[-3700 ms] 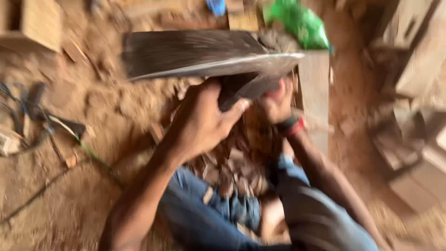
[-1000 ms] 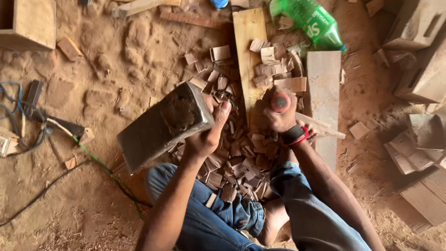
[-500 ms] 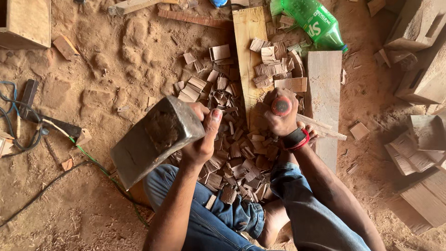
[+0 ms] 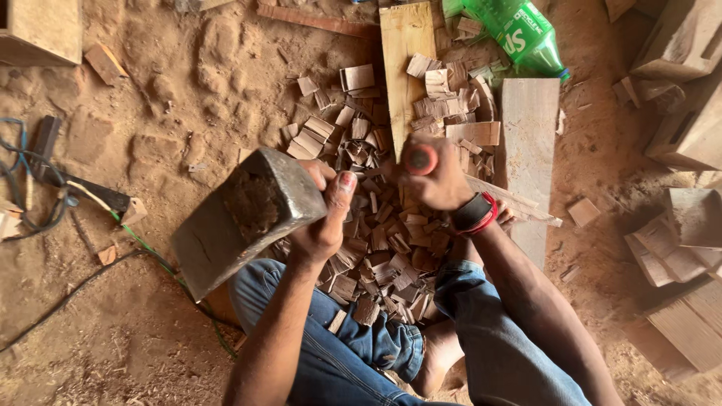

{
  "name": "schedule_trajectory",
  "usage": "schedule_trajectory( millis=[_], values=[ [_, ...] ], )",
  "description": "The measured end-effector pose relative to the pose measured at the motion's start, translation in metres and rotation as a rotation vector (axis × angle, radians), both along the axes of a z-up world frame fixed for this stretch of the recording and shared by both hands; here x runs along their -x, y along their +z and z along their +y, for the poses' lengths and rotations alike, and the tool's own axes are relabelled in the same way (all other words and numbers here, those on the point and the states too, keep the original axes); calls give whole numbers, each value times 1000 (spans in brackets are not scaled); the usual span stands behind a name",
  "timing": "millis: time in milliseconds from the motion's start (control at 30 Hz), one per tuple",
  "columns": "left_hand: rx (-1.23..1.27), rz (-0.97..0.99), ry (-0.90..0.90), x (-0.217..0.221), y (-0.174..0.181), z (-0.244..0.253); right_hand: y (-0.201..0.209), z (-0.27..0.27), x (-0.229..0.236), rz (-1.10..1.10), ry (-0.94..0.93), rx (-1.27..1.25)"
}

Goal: The person sits on the floor and uses a chisel and mallet to carve a small wooden block. They repeatedly strike the chisel to remove wood chips, occasionally adjusting the block's position.

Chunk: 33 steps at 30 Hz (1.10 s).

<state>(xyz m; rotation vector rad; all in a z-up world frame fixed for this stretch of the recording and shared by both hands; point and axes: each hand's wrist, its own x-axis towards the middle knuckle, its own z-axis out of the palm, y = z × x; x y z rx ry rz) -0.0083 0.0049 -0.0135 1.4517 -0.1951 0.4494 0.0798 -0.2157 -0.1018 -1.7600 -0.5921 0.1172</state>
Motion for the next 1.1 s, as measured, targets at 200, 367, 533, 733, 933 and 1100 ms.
schedule_trajectory(
  millis=[200,367,533,733,933,1100],
  values=[
    [-212,-49,90,1,-3,-2,25,-10,25,80,-206,-102],
    [-267,18,80,10,3,0,80,-30,18,55,-332,-347],
    [-261,8,92,7,13,-1,113,-41,9,68,-99,-828],
    [-268,-28,132,5,8,2,92,-33,14,171,-178,-829],
    [-252,-24,148,3,11,0,85,-36,16,272,-190,-840],
    [-242,-64,188,4,11,-6,74,-37,18,255,-236,-787]
  ],
)
